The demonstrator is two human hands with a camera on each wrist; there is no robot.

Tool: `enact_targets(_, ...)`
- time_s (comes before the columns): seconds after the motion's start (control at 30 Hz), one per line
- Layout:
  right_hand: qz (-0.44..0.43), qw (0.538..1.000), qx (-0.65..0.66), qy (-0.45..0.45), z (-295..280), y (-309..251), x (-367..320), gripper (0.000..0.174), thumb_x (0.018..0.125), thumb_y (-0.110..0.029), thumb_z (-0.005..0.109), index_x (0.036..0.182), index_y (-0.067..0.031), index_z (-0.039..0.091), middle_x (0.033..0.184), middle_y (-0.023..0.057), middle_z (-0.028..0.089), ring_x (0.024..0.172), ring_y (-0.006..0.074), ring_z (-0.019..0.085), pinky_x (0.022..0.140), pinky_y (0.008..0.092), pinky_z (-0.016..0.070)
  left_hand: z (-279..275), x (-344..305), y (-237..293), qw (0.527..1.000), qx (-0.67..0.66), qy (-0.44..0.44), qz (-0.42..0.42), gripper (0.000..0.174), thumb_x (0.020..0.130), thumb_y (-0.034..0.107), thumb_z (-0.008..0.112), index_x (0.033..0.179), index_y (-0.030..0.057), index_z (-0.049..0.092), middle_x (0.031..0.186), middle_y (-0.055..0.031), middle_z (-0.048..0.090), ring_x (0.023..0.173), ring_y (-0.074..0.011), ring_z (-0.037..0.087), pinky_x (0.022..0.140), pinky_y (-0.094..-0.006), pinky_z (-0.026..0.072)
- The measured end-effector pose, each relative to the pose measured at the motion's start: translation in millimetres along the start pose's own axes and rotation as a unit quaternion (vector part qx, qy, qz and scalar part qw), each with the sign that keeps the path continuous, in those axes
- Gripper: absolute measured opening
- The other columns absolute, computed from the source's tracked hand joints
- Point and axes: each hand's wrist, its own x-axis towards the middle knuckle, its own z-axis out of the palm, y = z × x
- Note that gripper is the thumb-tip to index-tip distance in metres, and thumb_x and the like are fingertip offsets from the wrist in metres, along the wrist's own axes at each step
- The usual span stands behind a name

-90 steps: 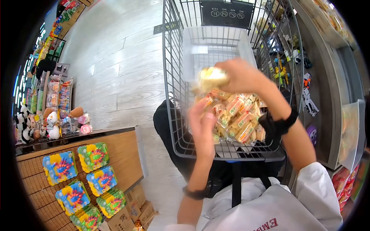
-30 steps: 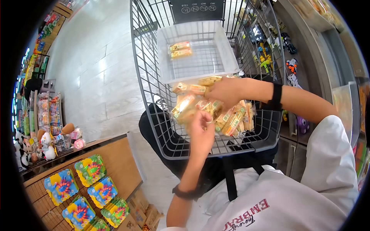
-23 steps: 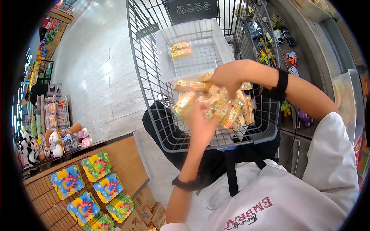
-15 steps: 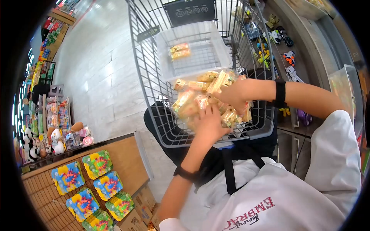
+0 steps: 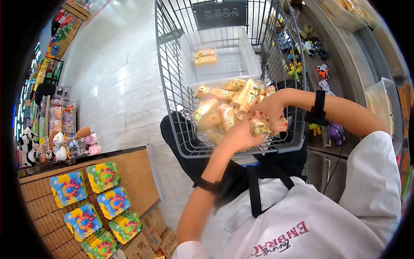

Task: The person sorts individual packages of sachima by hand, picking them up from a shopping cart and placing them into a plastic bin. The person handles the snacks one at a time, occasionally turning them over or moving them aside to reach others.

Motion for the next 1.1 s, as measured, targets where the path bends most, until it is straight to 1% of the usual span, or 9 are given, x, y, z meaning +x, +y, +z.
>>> enact_targets(0.07,-0.039,0.995,0.084,-0.022,-1.6,7.8,5.7,0.099,0.057,-0.016,0.084,0.142,-0.0100,0.034,0.108,0.0161,0.054,0.086,0.0262,0.061,0.069,0.0349,0.0538,-15.0,-5.3,18.8,0.995,0.025,-0.071,-0.072,0.084,0.069,0.032,0.081,0.129,-0.0101,0.041,0.116,-0.0316,0.058,0.110,-0.0392,0.060,0.094,-0.0400,0.0476)
enact_targets(0.17,-0.051,0.987,0.149,-0.015,-2.6,14.1,3.1,0.098,0.058,-0.015,0.084,0.144,-0.0105,0.035,0.111,0.0153,0.052,0.091,0.0265,0.060,0.070,0.0344,0.0535,-12.2,-2.4,15.7,0.991,0.062,-0.078,-0.095,0.093,0.067,0.037,0.081,0.131,-0.0114,0.034,0.108,-0.0324,0.061,0.103,-0.0414,0.062,0.089,-0.0412,0.0499)
enact_targets(0.33,-0.109,0.991,0.032,0.069,-14.2,15.2,-15.7,0.068,0.063,-0.017,0.079,0.126,-0.0018,0.058,0.118,0.0176,0.062,0.092,0.0201,0.063,0.075,0.0311,0.0519,-9.3,-1.9,16.0,0.991,0.044,-0.073,-0.100,0.093,0.067,0.038,0.080,0.131,-0.0118,0.034,0.106,-0.0323,0.062,0.101,-0.0415,0.063,0.086,-0.0419,0.0513)
enact_targets(0.5,-0.104,0.989,0.027,0.098,-33.8,16.9,-49.6,0.057,0.068,-0.015,0.075,0.121,-0.0006,0.060,0.102,0.0107,0.068,0.086,0.0166,0.064,0.073,0.0308,0.0502,-11.7,-4.2,15.1,0.995,0.048,-0.049,-0.074,0.087,0.064,0.034,0.079,0.131,-0.0070,0.041,0.100,-0.0266,0.066,0.096,-0.0410,0.065,0.084,-0.0433,0.0525)
enact_targets(0.6,-0.208,0.916,0.306,0.156,-39.6,22.7,-58.7,0.052,0.073,-0.013,0.072,0.121,-0.0031,0.056,0.081,0.0046,0.063,0.067,0.0077,0.055,0.055,0.0238,0.0392,-13.7,-6.1,16.5,0.997,0.043,-0.015,-0.061,0.082,0.065,0.032,0.078,0.131,-0.0033,0.045,0.101,-0.0262,0.066,0.098,-0.0397,0.065,0.086,-0.0433,0.0518)
enact_targets(0.7,-0.202,0.887,0.343,0.234,-54.1,10.8,-64.6,0.055,0.073,-0.008,0.073,0.122,-0.0029,0.049,0.086,0.0042,0.063,0.073,0.0063,0.057,0.050,0.0200,0.0432,-22.2,-11.2,27.3,0.995,0.022,0.014,-0.097,0.081,0.065,0.032,0.078,0.130,-0.0005,0.045,0.101,-0.0262,0.066,0.097,-0.0395,0.065,0.085,-0.0437,0.0518)
enact_targets(0.83,-0.146,0.904,0.187,0.357,-106.1,-0.1,-36.8,0.047,0.072,-0.013,0.074,0.112,-0.0050,0.050,0.086,0.0039,0.064,0.069,0.0082,0.057,0.052,0.0238,0.0461,-25.4,-12.5,29.9,0.993,-0.022,0.044,-0.111,0.075,0.065,0.031,0.079,0.126,0.0005,0.047,0.100,-0.0262,0.066,0.092,-0.0401,0.066,0.083,-0.0442,0.0519)
enact_targets(0.9,-0.159,0.891,0.057,0.420,-145.3,-1.8,-5.1,0.045,0.067,-0.019,0.073,0.105,-0.0014,0.057,0.091,0.0056,0.063,0.075,0.0150,0.059,0.059,0.0300,0.0492,-22.5,-13.2,24.9,0.974,-0.110,0.194,-0.045,0.075,0.066,0.031,0.079,0.126,0.0000,0.047,0.097,-0.0260,0.066,0.090,-0.0401,0.066,0.082,-0.0435,0.0521)
enact_targets(1.1,-0.053,0.923,-0.065,0.375,-239.6,-0.3,130.5,0.046,0.060,-0.029,0.077,0.094,0.0003,0.066,0.087,0.0106,0.067,0.077,0.0208,0.063,0.067,0.0338,0.0501,-38.8,-19.8,17.5,0.864,-0.436,0.225,-0.113,0.063,0.076,0.017,0.078,0.126,-0.0024,0.045,0.114,-0.0145,0.058,0.105,-0.0216,0.058,0.092,-0.0343,0.0460)
